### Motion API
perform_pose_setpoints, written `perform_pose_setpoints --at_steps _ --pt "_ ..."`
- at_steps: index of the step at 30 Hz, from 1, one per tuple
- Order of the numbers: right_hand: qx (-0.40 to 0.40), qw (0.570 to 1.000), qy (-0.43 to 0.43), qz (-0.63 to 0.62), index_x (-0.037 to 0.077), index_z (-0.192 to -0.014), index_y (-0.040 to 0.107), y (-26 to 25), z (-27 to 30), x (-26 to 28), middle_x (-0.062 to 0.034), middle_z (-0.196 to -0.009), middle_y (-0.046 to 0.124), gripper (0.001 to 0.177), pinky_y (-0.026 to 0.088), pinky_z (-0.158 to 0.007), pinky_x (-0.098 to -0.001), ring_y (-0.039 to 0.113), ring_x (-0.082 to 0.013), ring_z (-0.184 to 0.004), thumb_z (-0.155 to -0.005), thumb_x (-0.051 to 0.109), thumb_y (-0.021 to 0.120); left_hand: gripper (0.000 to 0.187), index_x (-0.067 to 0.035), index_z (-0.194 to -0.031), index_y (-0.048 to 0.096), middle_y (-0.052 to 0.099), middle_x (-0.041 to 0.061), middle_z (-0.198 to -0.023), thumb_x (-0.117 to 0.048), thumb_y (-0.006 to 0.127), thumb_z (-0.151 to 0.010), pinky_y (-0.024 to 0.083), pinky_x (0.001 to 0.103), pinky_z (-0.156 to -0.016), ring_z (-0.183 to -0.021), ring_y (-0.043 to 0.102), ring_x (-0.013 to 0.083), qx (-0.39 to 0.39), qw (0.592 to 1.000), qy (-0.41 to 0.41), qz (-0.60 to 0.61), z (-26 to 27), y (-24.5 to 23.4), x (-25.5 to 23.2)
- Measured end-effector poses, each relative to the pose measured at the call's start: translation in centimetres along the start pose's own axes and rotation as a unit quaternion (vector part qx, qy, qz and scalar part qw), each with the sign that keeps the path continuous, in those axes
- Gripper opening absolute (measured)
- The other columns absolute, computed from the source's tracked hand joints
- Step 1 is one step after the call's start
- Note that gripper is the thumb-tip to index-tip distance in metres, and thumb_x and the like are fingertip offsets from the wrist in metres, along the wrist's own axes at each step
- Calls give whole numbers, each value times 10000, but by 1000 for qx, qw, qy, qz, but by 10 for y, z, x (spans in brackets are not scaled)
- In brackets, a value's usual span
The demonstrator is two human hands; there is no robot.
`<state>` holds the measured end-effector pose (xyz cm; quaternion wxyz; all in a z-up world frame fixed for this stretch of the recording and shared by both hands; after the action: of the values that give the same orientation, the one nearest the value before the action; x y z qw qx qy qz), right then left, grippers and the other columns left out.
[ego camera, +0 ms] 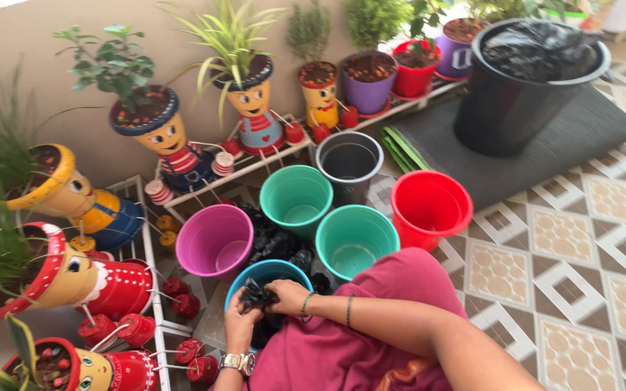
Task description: The person sits on the floor and gathers a black plastic bag inside a blue bucket, then twists and ties the bag's opening with a white string. The person adjusts the knot and the bag's position within the bucket.
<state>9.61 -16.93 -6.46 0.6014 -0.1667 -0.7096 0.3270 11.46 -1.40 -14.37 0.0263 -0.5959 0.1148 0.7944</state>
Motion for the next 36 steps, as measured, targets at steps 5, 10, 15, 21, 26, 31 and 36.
perform_pose_setpoints --at_steps 5,10,15,21,26,31,36 --pt "45 997 50 -35 16 -1137 692 2 -1 -5 -213 -1098 727 517 527 -935 -461 678 -381 -1093 -755 353 778 558 -24 -1327 608 756 94 -1100 7 748 -788 579 290 -694 -873 718 155 -23 998 45 -43 2 0 -18" --pt "-12 999 -16 -45 24 -1180 690 -6 -4 11 -199 -1110 704 513 508 -946 -459 660 -379 -1082 -766 312 783 514 -76 -1248 694 749 67 -820 -138 862 -766 567 286 -663 -708 682 127 -74 955 86 -274 33 18 -80" --pt "-2 998 -28 -51 37 -1128 709 -10 -3 25 -166 -1055 678 388 528 -898 -428 660 -343 -1033 -824 276 741 385 -93 -1093 748 741 52 -734 -274 851 -768 554 303 -631 -647 685 138 -105 937 63 -326 44 18 -107" --pt "-41 993 -22 -105 58 -1035 748 -36 -11 30 -134 -1012 688 192 535 -886 -397 666 -309 -1009 -872 129 674 443 -62 -985 765 779 95 -785 -474 607 -1022 530 322 -677 -691 709 165 -112 908 3 -403 40 6 -99" --pt "-35 981 -85 -172 37 -1046 754 -44 -6 42 -122 -1070 712 249 523 -974 -381 668 -283 -1075 -842 10 614 320 -73 -1194 676 762 75 -1017 -299 546 -1009 589 299 -658 -796 725 137 -64 983 -13 -173 16 -1 -43" --pt "40 961 21 -272 70 -1244 663 -24 -3 36 -64 -1187 679 356 527 -989 -358 664 -212 -1132 -900 154 691 282 33 -1211 697 729 108 -1005 -122 639 -984 619 294 -700 -844 706 153 -7 996 -59 -73 -2 -10 19" --pt "3 988 -60 -142 91 -1241 657 -30 7 51 -117 -1166 662 518 514 -975 -415 654 -287 -1104 -753 180 807 279 45 -1206 683 744 93 -1045 -64 608 -960 599 281 -708 -875 717 144 -4 998 -52 -45 -11 -17 44"
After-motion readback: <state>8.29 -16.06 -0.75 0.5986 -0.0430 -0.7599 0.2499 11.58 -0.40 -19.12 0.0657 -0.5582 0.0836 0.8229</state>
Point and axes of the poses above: each hand's wrist, its own z-axis away from the middle knuckle, its own y-axis out of the palm, x = y × z, the point moved 8 cm from there along -z, towards the middle knuckle
